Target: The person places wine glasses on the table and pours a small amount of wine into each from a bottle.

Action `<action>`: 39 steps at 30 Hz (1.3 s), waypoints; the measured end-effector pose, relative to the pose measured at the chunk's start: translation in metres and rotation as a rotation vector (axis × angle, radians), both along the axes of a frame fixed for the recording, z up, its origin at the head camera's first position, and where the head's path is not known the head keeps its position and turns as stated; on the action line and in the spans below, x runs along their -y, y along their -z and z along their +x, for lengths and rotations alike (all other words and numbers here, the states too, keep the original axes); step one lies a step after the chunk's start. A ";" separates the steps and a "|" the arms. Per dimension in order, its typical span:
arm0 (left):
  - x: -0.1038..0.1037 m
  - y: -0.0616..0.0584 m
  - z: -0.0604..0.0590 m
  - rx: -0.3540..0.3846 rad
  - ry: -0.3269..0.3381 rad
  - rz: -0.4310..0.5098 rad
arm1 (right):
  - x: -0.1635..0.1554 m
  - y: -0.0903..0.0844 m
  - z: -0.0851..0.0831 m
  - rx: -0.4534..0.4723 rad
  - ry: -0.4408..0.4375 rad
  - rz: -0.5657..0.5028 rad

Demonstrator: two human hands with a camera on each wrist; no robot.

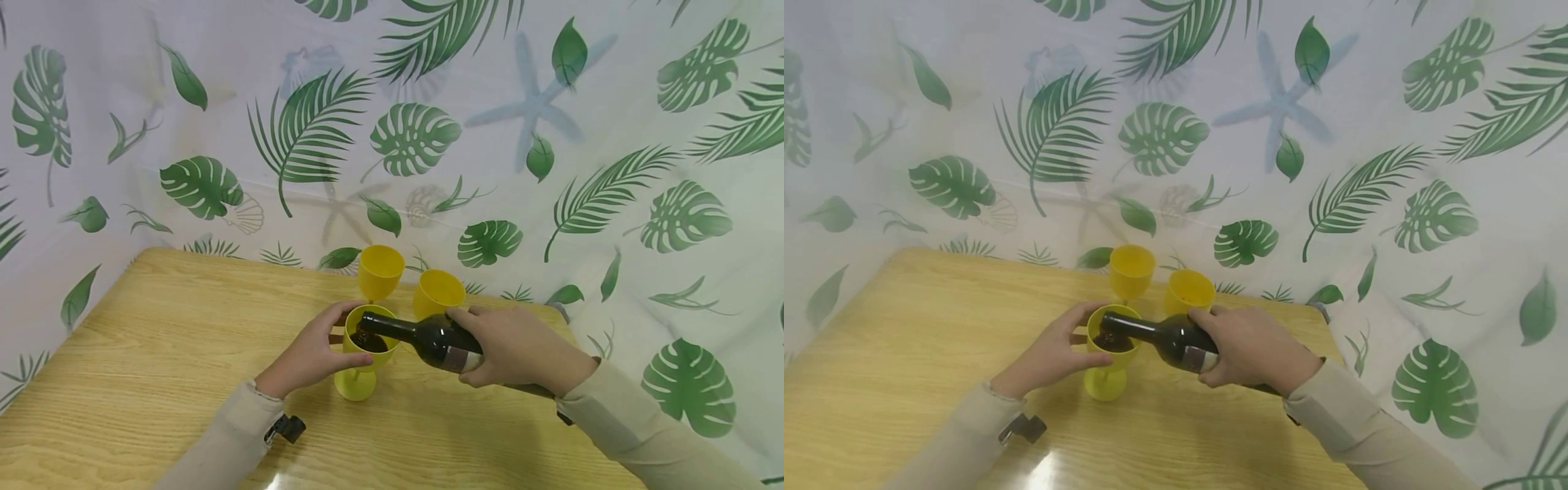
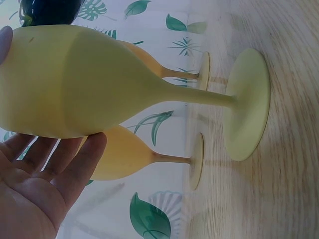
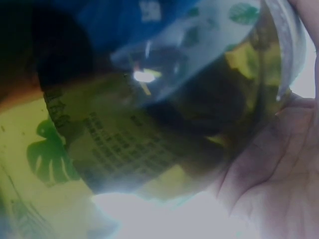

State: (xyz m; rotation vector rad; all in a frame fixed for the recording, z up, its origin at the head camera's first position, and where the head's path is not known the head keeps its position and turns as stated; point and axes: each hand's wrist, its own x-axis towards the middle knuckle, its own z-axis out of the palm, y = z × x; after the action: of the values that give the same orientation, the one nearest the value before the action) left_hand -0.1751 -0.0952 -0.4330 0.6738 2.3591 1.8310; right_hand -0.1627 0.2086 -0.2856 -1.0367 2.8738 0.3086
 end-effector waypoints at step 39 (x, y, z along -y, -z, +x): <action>-0.002 0.004 -0.002 -0.004 0.000 0.003 | -0.006 0.011 0.001 0.033 0.046 -0.040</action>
State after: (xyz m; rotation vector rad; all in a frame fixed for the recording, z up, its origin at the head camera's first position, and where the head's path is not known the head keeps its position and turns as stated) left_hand -0.1775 -0.0935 -0.4375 0.6778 2.3591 1.8354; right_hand -0.1621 0.2146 -0.2965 -0.9711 2.8805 0.2291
